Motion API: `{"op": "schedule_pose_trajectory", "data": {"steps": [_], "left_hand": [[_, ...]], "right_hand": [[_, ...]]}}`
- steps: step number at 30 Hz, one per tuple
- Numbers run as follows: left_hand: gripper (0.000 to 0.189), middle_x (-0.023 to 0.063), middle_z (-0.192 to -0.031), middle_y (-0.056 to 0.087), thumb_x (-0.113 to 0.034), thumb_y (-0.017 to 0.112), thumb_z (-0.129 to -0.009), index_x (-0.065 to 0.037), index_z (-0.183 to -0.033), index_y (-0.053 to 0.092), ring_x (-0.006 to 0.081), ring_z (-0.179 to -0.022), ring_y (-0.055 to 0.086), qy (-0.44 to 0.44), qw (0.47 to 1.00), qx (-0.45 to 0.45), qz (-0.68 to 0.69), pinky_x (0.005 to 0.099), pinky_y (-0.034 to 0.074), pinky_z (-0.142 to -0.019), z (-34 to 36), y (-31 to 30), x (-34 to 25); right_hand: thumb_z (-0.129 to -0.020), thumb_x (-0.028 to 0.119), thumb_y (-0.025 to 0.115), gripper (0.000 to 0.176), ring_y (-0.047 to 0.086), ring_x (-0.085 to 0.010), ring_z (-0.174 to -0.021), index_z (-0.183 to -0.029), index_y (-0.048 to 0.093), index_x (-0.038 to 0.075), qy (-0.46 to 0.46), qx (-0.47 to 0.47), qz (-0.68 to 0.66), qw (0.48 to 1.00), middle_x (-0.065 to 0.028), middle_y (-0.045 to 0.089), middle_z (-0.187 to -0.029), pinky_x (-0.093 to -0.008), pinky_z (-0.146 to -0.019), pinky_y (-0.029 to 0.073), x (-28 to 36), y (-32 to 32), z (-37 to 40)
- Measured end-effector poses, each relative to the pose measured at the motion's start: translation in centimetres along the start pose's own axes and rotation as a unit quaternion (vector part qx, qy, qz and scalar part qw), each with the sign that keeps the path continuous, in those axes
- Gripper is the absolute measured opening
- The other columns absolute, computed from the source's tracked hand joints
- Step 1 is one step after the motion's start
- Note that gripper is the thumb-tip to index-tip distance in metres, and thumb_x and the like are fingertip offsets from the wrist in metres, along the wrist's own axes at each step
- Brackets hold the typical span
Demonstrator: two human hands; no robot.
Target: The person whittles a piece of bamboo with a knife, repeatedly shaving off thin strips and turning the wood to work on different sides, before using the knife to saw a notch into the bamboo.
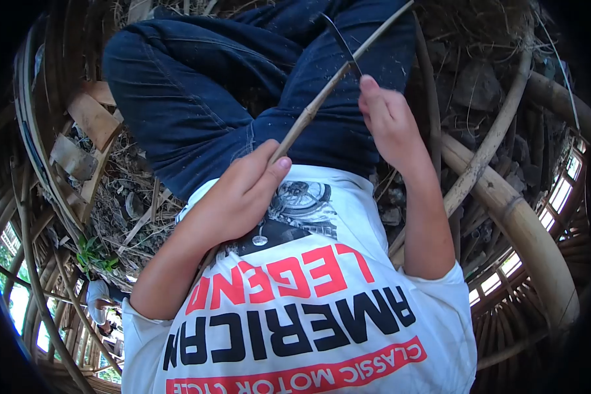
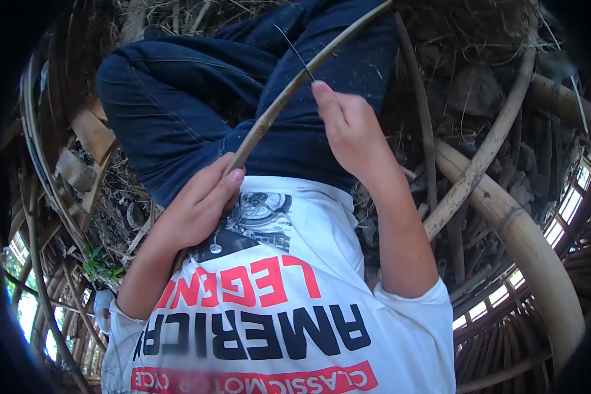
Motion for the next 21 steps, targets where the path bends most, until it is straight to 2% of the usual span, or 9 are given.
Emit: {"op": "schedule_pose_trajectory", "data": {"steps": [4,6,12,17,21], "left_hand": [[0.024,0.0009,-0.068,0.041,-0.024,0.039,-0.102,-0.004,-0.090,0.044,0.0105,-0.062,0.037,-0.022,0.999,0.024,-0.036,0.0268,0.034,-0.058,0.0,0.5,-0.7],[0.025,0.0009,-0.068,0.041,-0.024,0.039,-0.102,-0.004,-0.090,0.044,0.0106,-0.062,0.037,0.003,0.998,0.008,-0.064,0.0261,0.034,-0.058,-0.2,0.5,-1.0],[0.024,0.0007,-0.068,0.041,-0.024,0.040,-0.102,-0.004,-0.089,0.045,0.0101,-0.062,0.038,-0.017,1.000,0.013,0.008,0.0255,0.035,-0.059,0.1,0.2,0.0],[0.023,0.0004,-0.068,0.040,-0.023,0.039,-0.102,-0.004,-0.091,0.046,0.0099,-0.063,0.039,-0.011,0.999,0.033,-0.038,0.0257,0.035,-0.059,-0.1,0.5,-0.6],[0.021,-0.0010,-0.068,0.039,-0.022,0.039,-0.102,-0.005,-0.092,0.046,0.0087,-0.062,0.037,-0.006,1.000,0.012,-0.017,0.0249,0.034,-0.058,-0.4,0.5,-0.1]], "right_hand": [[-0.101,0.039,0.044,0.055,0.032,-0.0102,-0.054,-0.067,0.048,-0.003,0.040,-0.014,0.012,0.999,-0.0022,0.037,-0.056,-0.0301,-0.051,0.032,-0.8,-0.5,0.6],[-0.101,0.039,0.044,0.054,0.032,-0.0104,-0.054,-0.067,0.048,-0.003,0.032,-0.011,0.012,0.999,-0.0029,0.037,-0.055,-0.0305,-0.051,0.032,-0.4,-0.6,-0.2],[-0.101,0.038,0.044,0.054,0.033,-0.0114,-0.055,-0.067,0.047,-0.005,0.022,-0.019,0.024,0.999,-0.0042,0.037,-0.055,-0.0315,-0.051,0.033,0.0,0.0,0.0],[-0.101,0.037,0.044,0.053,0.035,-0.0131,-0.055,-0.070,0.050,-0.006,0.037,-0.034,0.047,0.998,-0.0070,0.039,-0.055,-0.0327,-0.051,0.035,-0.6,-0.6,0.6],[-0.100,0.037,0.044,0.053,0.036,-0.0153,-0.054,-0.072,0.052,-0.007,-0.019,-0.046,0.085,0.995,-0.0107,0.042,-0.055,-0.0337,-0.053,0.037,0.9,0.0,-1.0]]}}
Point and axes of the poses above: each hand's wrist, its own z-axis away from the middle knuckle, its own y-axis out of the palm, x = y × z, the point moved 6 cm from there along -z, towards the middle knuckle
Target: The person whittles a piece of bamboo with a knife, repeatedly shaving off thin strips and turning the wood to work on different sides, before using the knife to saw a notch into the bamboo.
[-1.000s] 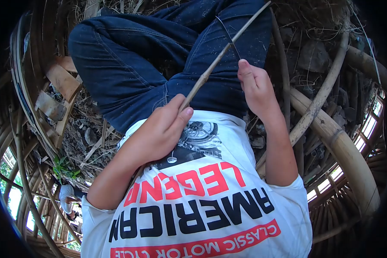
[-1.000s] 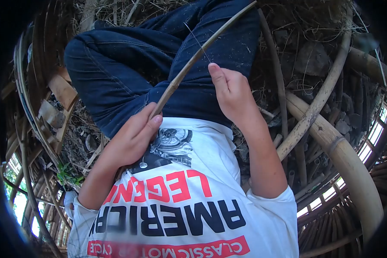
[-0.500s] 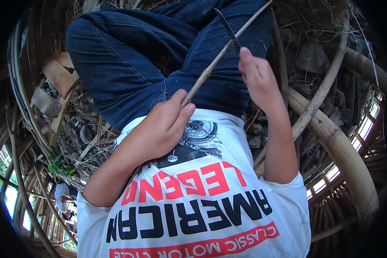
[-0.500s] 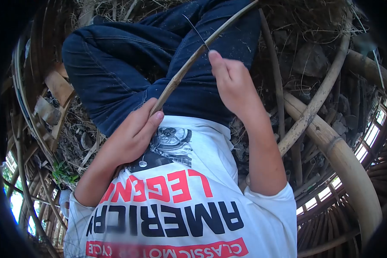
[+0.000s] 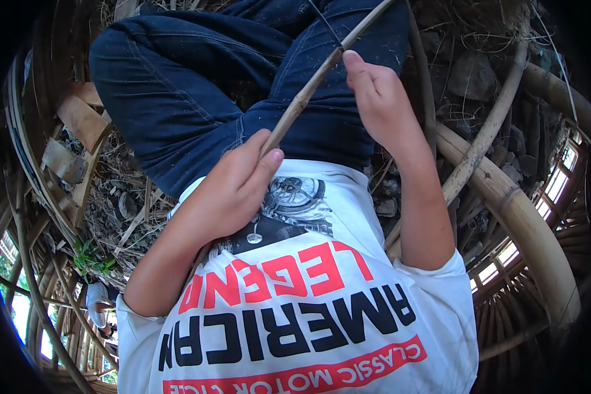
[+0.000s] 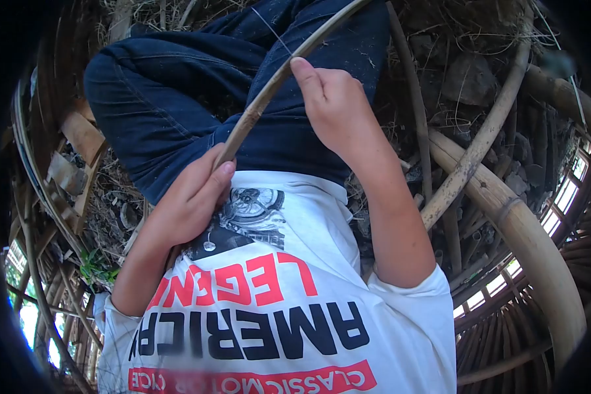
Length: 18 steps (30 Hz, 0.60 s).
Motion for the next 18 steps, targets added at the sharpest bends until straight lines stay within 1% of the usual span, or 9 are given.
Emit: {"op": "schedule_pose_trajectory", "data": {"steps": [1,3,6,9,10,13,14,15,18], "left_hand": [[0.021,-0.0015,-0.068,0.039,-0.022,0.038,-0.102,-0.005,-0.092,0.046,0.0082,-0.061,0.037,-0.004,1.000,-0.003,0.023,0.0245,0.033,-0.057,0.0,-0.2,0.3],[0.021,-0.0025,-0.068,0.038,-0.022,0.038,-0.102,-0.005,-0.092,0.046,0.0071,-0.061,0.035,0.008,1.000,0.001,0.020,0.0236,0.032,-0.057,0.1,-0.5,0.2],[0.022,-0.0004,-0.067,0.040,-0.023,0.039,-0.102,-0.004,-0.092,0.045,0.0086,-0.062,0.037,-0.030,0.999,0.022,-0.003,0.0258,0.034,-0.058,0.4,-0.3,0.1],[0.023,0.0006,-0.068,0.041,-0.024,0.040,-0.102,-0.004,-0.092,0.045,0.0092,-0.062,0.038,-0.005,1.000,0.009,-0.004,0.0268,0.035,-0.058,0.1,-0.2,-0.3],[0.022,-0.0002,-0.068,0.041,-0.023,0.039,-0.102,-0.004,-0.092,0.045,0.0087,-0.062,0.037,-0.012,1.000,0.012,-0.019,0.0257,0.034,-0.058,0.0,-0.1,-0.3],[0.022,-0.0013,-0.068,0.040,-0.024,0.039,-0.102,-0.005,-0.092,0.045,0.0080,-0.062,0.036,-0.014,1.000,0.006,0.013,0.0245,0.033,-0.058,0.0,-0.3,0.2],[0.022,-0.0022,-0.068,0.039,-0.024,0.040,-0.102,-0.005,-0.091,0.045,0.0075,-0.062,0.036,-0.014,0.999,0.011,0.038,0.0236,0.032,-0.057,0.0,-0.4,0.3],[0.022,-0.0022,-0.068,0.039,-0.024,0.040,-0.102,-0.005,-0.091,0.045,0.0075,-0.062,0.036,-0.012,0.999,0.005,0.037,0.0236,0.032,-0.057,0.0,-0.5,0.3],[0.024,-0.0013,-0.067,0.039,-0.025,0.040,-0.102,-0.005,-0.088,0.044,0.0079,-0.061,0.036,-0.018,1.000,0.013,0.019,0.0244,0.033,-0.058,0.3,-0.5,0.2]], "right_hand": [[-0.100,0.037,0.044,0.053,0.037,-0.0160,-0.054,-0.073,0.052,-0.007,-0.025,-0.012,0.015,0.999,-0.0119,0.042,-0.055,-0.0340,-0.053,0.037,0.5,0.0,-0.2],[-0.100,0.037,0.044,0.052,0.038,-0.0163,-0.054,-0.073,0.052,-0.007,-0.015,0.003,0.009,1.000,-0.0134,0.042,-0.055,-0.0346,-0.053,0.038,0.6,-0.6,0.4],[-0.100,0.037,0.045,0.053,0.037,-0.0162,-0.053,-0.071,0.051,-0.007,0.039,0.016,-0.009,0.999,-0.0133,0.042,-0.055,-0.0347,-0.053,0.038,-0.8,-0.4,1.8],[-0.100,0.038,0.046,0.053,0.037,-0.0163,-0.053,-0.071,0.052,-0.007,0.046,0.015,0.008,0.999,-0.0131,0.041,-0.054,-0.0345,-0.053,0.038,-0.7,-0.6,1.4],[-0.100,0.038,0.045,0.054,0.037,-0.0165,-0.053,-0.071,0.051,-0.007,0.020,0.011,0.001,1.000,-0.0123,0.041,-0.054,-0.0343,-0.053,0.038,-0.6,-0.6,0.7],[-0.100,0.038,0.045,0.054,0.036,-0.0164,-0.052,-0.071,0.050,-0.007,0.030,0.016,-0.001,0.999,-0.0115,0.041,-0.053,-0.0342,-0.053,0.038,0.8,-0.2,-0.3],[-0.100,0.038,0.044,0.055,0.036,-0.0154,-0.052,-0.068,0.050,-0.006,0.019,0.012,-0.012,1.000,-0.0083,0.040,-0.053,-0.0335,-0.052,0.036,0.5,-0.1,-0.3],[-0.100,0.038,0.044,0.055,0.036,-0.0154,-0.052,-0.068,0.050,-0.006,0.013,0.013,-0.013,1.000,-0.0083,0.040,-0.053,-0.0335,-0.052,0.036,0.4,-0.2,-0.2],[-0.100,0.040,0.043,0.057,0.033,-0.0118,-0.054,-0.065,0.047,-0.004,0.064,0.036,-0.052,0.996,-0.0032,0.037,-0.055,-0.0311,-0.051,0.033,-1.2,-0.2,1.4]]}}
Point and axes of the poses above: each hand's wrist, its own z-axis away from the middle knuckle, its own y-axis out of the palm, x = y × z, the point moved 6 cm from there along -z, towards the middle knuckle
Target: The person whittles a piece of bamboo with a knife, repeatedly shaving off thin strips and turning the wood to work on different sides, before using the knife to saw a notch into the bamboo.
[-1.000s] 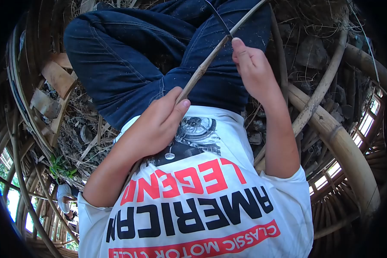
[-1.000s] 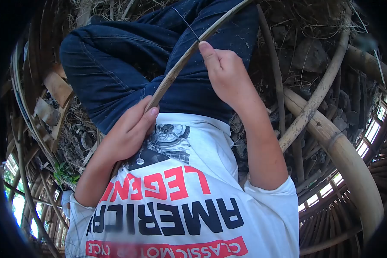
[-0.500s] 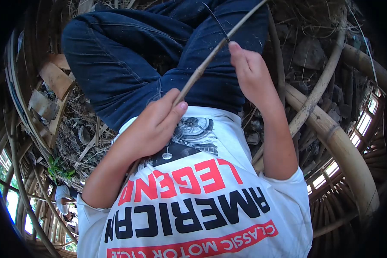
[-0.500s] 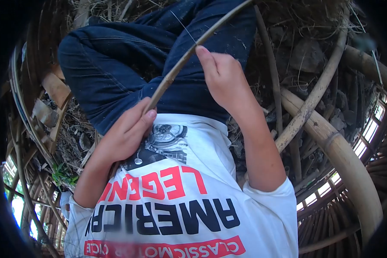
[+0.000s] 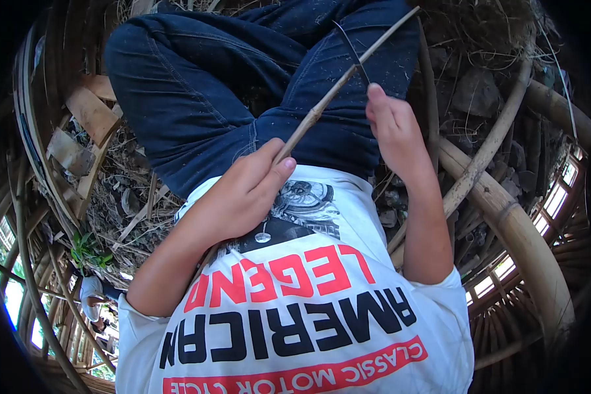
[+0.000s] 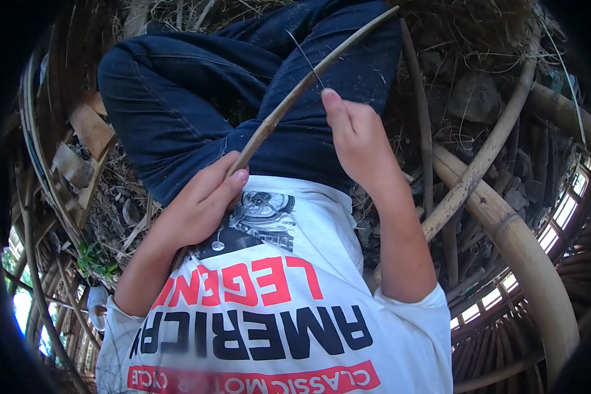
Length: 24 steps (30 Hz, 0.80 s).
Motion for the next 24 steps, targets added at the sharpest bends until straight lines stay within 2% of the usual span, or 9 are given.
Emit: {"op": "schedule_pose_trajectory", "data": {"steps": [4,6,15,16,17,19,21,23,24], "left_hand": [[0.024,-0.0009,-0.066,0.039,-0.026,0.040,-0.102,-0.005,-0.089,0.045,0.0081,-0.062,0.036,0.017,0.999,0.003,-0.043,0.0248,0.033,-0.058,-0.3,0.5,-0.5],[0.023,-0.0015,-0.066,0.039,-0.026,0.041,-0.102,-0.005,-0.092,0.046,0.0078,-0.061,0.036,0.030,0.999,-0.020,-0.028,0.0242,0.032,-0.057,-0.3,0.4,-0.4],[0.021,-0.0025,-0.067,0.038,-0.024,0.040,-0.102,-0.005,-0.099,0.048,0.0070,-0.060,0.035,0.002,1.000,0.000,0.004,0.0230,0.032,-0.056,-0.4,0.0,0.2],[0.021,-0.0025,-0.068,0.038,-0.024,0.040,-0.102,-0.005,-0.098,0.048,0.0070,-0.061,0.035,0.021,1.000,-0.004,-0.023,0.0231,0.032,-0.057,-0.4,0.3,0.0],[0.021,-0.0025,-0.068,0.038,-0.024,0.040,-0.102,-0.005,-0.098,0.048,0.0070,-0.061,0.035,0.018,1.000,0.004,-0.023,0.0231,0.032,-0.057,-0.3,0.7,-0.1],[0.025,0.0148,-0.064,0.043,-0.022,0.042,-0.100,0.001,-0.091,0.046,0.0219,-0.059,0.044,0.018,0.998,-0.035,-0.042,0.0345,0.037,-0.060,-0.3,0.6,-0.8],[0.025,0.0150,-0.065,0.045,-0.022,0.042,-0.100,0.001,-0.093,0.047,0.0222,-0.060,0.045,0.033,0.998,-0.036,-0.031,0.0344,0.038,-0.060,-0.4,0.3,-0.1],[0.020,-0.0023,-0.070,0.038,-0.023,0.040,-0.101,-0.005,-0.094,0.047,0.0070,-0.062,0.036,0.002,1.000,-0.007,0.026,0.0229,0.033,-0.057,-0.4,0.3,0.2],[0.021,-0.0019,-0.070,0.039,-0.024,0.040,-0.101,-0.005,-0.094,0.047,0.0078,-0.062,0.037,0.019,1.000,-0.011,0.006,0.0235,0.033,-0.058,-0.3,0.3,0.3]], "right_hand": [[-0.100,0.040,0.043,0.057,0.032,-0.0113,-0.055,-0.064,0.046,-0.004,0.019,-0.022,-0.009,1.000,-0.0030,0.036,-0.055,-0.0311,-0.051,0.033,-1.1,-0.3,0.3],[-0.101,0.043,0.040,0.052,0.028,-0.0034,-0.052,-0.063,0.043,0.008,-0.022,-0.002,-0.042,0.999,0.0073,0.032,-0.058,-0.0224,-0.047,0.024,-0.5,0.0,-0.8],[-0.101,0.044,0.041,0.053,0.031,-0.0041,-0.053,-0.064,0.046,0.006,-0.015,-0.022,-0.024,0.999,0.0063,0.036,-0.058,-0.0236,-0.048,0.026,-1.6,0.5,1.3],[-0.100,0.038,0.044,0.054,0.032,-0.0124,-0.055,-0.068,0.045,-0.005,0.001,-0.033,-0.006,0.999,-0.0055,0.035,-0.055,-0.0331,-0.052,0.034,-1.3,0.2,1.2],[-0.100,0.038,0.044,0.054,0.032,-0.0124,-0.055,-0.068,0.045,-0.005,0.008,-0.036,-0.007,0.999,-0.0055,0.035,-0.055,-0.0331,-0.052,0.034,-1.1,0.1,0.9],[-0.101,0.044,0.041,0.053,0.031,-0.0049,-0.053,-0.064,0.046,0.006,-0.027,-0.016,-0.040,0.999,0.0061,0.035,-0.058,-0.0237,-0.049,0.027,-0.3,0.1,-0.2],[-0.100,0.045,0.041,0.054,0.030,-0.0054,-0.053,-0.063,0.045,0.006,-0.023,-0.021,-0.023,0.999,0.0059,0.035,-0.058,-0.0242,-0.048,0.026,0.1,0.3,-0.6],[-0.100,0.045,0.042,0.054,0.030,-0.0055,-0.053,-0.062,0.044,0.006,-0.072,-0.035,0.014,0.997,0.0059,0.035,-0.058,-0.0242,-0.048,0.026,0.5,0.4,-0.8],[-0.100,0.045,0.042,0.054,0.030,-0.0055,-0.053,-0.062,0.044,0.006,-0.077,-0.032,0.014,0.996,0.0059,0.035,-0.058,-0.0242,-0.048,0.026,0.3,0.3,-0.4]]}}
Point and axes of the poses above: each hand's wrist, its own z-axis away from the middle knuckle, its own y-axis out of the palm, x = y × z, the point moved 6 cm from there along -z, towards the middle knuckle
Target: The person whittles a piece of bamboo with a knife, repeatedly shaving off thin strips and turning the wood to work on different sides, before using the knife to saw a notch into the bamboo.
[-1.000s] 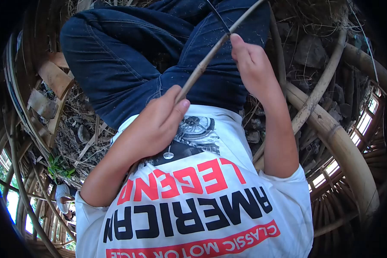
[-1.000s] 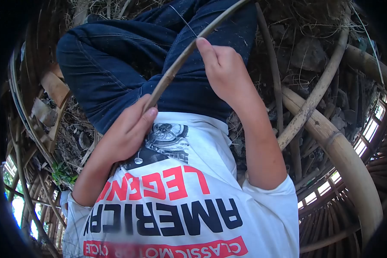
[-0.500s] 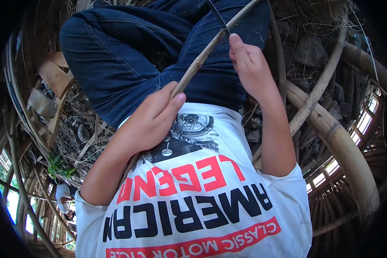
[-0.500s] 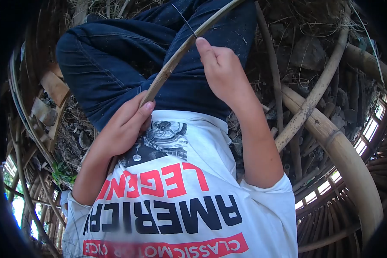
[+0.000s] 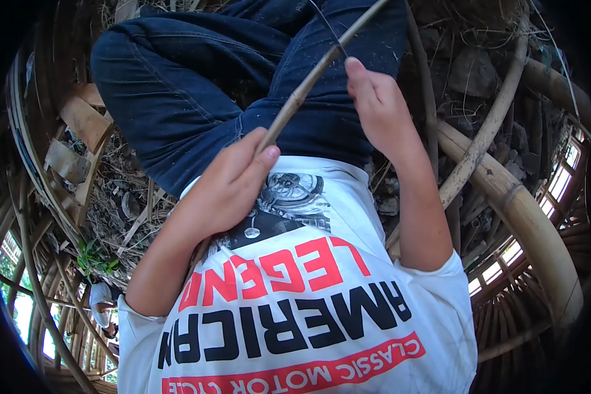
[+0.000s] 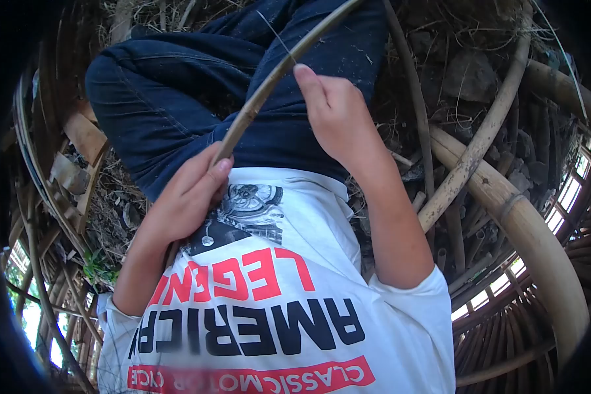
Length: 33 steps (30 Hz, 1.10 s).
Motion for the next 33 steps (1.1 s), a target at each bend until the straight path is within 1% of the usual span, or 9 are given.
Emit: {"op": "schedule_pose_trajectory", "data": {"steps": [3,5,19,20,24,26,27,29,33], "left_hand": [[0.022,-0.0014,-0.070,0.040,-0.024,0.041,-0.101,-0.004,-0.095,0.046,0.0087,-0.062,0.038,-0.021,0.998,-0.007,-0.051,0.0244,0.034,-0.059,0.3,0.1,-0.8],[0.023,-0.0008,-0.070,0.041,-0.025,0.041,-0.101,-0.003,-0.095,0.047,0.0093,-0.063,0.039,-0.004,0.999,0.000,-0.051,0.0253,0.035,-0.059,0.2,0.7,-0.7],[0.021,-0.0005,-0.068,0.040,-0.023,0.040,-0.102,-0.004,-0.095,0.047,0.0091,-0.062,0.037,-0.010,0.999,-0.021,-0.036,0.0258,0.034,-0.058,0.0,0.2,-0.5],[0.025,0.0165,-0.063,0.048,-0.021,0.042,-0.100,0.001,-0.089,0.045,0.0254,-0.056,0.046,0.012,0.998,-0.036,-0.047,0.0372,0.037,-0.058,-0.2,0.0,-0.7],[0.025,0.0161,-0.062,0.047,-0.021,0.042,-0.100,0.001,-0.089,0.045,0.0252,-0.056,0.046,0.017,0.997,-0.034,-0.065,0.0370,0.037,-0.058,-0.1,-0.4,-1.1],[0.022,-0.0001,-0.070,0.041,-0.023,0.039,-0.102,-0.003,-0.097,0.047,0.0090,-0.064,0.039,-0.011,0.997,0.000,-0.071,0.0257,0.036,-0.059,0.1,0.0,-0.8],[0.022,-0.0001,-0.070,0.041,-0.023,0.039,-0.102,-0.003,-0.097,0.047,0.0090,-0.064,0.039,-0.011,0.997,0.001,-0.071,0.0257,0.036,-0.059,0.0,0.1,-0.8],[0.025,0.0151,-0.062,0.046,-0.021,0.041,-0.100,0.001,-0.088,0.045,0.0237,-0.056,0.046,0.027,0.997,-0.037,-0.064,0.0365,0.037,-0.057,-0.2,-0.1,-1.1],[0.025,0.0161,-0.062,0.046,-0.021,0.042,-0.100,0.001,-0.089,0.045,0.0248,-0.056,0.046,0.042,0.998,-0.031,-0.032,0.0371,0.037,-0.057,-0.3,-0.4,-0.1]], "right_hand": [[-0.100,0.045,0.043,0.055,0.030,-0.0057,-0.053,-0.062,0.044,0.006,0.034,0.007,0.001,0.999,0.0055,0.035,-0.058,-0.0246,-0.048,0.026,-0.6,-0.5,0.9],[-0.099,0.039,0.046,0.055,0.033,-0.0122,-0.055,-0.068,0.049,-0.006,0.088,0.012,-0.025,0.996,-0.0045,0.036,-0.054,-0.0316,-0.051,0.035,-0.7,-1.0,1.2],[-0.098,0.049,0.043,0.059,0.035,-0.0072,-0.053,-0.063,0.050,0.002,0.167,0.054,-0.072,0.982,0.0011,0.041,-0.057,-0.0265,-0.049,0.033,-1.6,-1.6,0.6],[-0.098,0.049,0.043,0.058,0.035,-0.0068,-0.053,-0.063,0.051,0.003,0.184,0.061,-0.111,0.975,0.0014,0.041,-0.056,-0.0264,-0.049,0.032,-1.9,-1.5,0.3],[-0.098,0.049,0.043,0.060,0.033,-0.0083,-0.053,-0.062,0.047,0.001,0.139,0.043,-0.098,0.985,0.0009,0.039,-0.056,-0.0273,-0.050,0.033,-1.3,-1.1,0.7],[-0.099,0.045,0.043,0.060,0.031,-0.0107,-0.056,-0.062,0.044,-0.002,0.113,0.022,-0.032,0.993,-0.0008,0.038,-0.057,-0.0293,-0.053,0.034,-0.8,-1.2,1.5],[-0.099,0.045,0.043,0.060,0.031,-0.0107,-0.056,-0.062,0.044,-0.002,0.114,0.021,-0.032,0.993,-0.0008,0.038,-0.057,-0.0293,-0.053,0.034,-0.6,-1.2,1.3],[-0.100,0.042,0.044,0.058,0.035,-0.0112,-0.056,-0.064,0.047,-0.003,0.103,0.005,-0.036,0.994,-0.0014,0.039,-0.056,-0.0301,-0.053,0.036,-0.5,-1.3,0.5],[-0.100,0.044,0.042,0.051,0.030,-0.0031,-0.050,-0.064,0.046,0.008,0.097,0.015,-0.079,0.992,0.0071,0.033,-0.058,-0.0207,-0.045,0.024,-0.6,-0.6,0.0]]}}
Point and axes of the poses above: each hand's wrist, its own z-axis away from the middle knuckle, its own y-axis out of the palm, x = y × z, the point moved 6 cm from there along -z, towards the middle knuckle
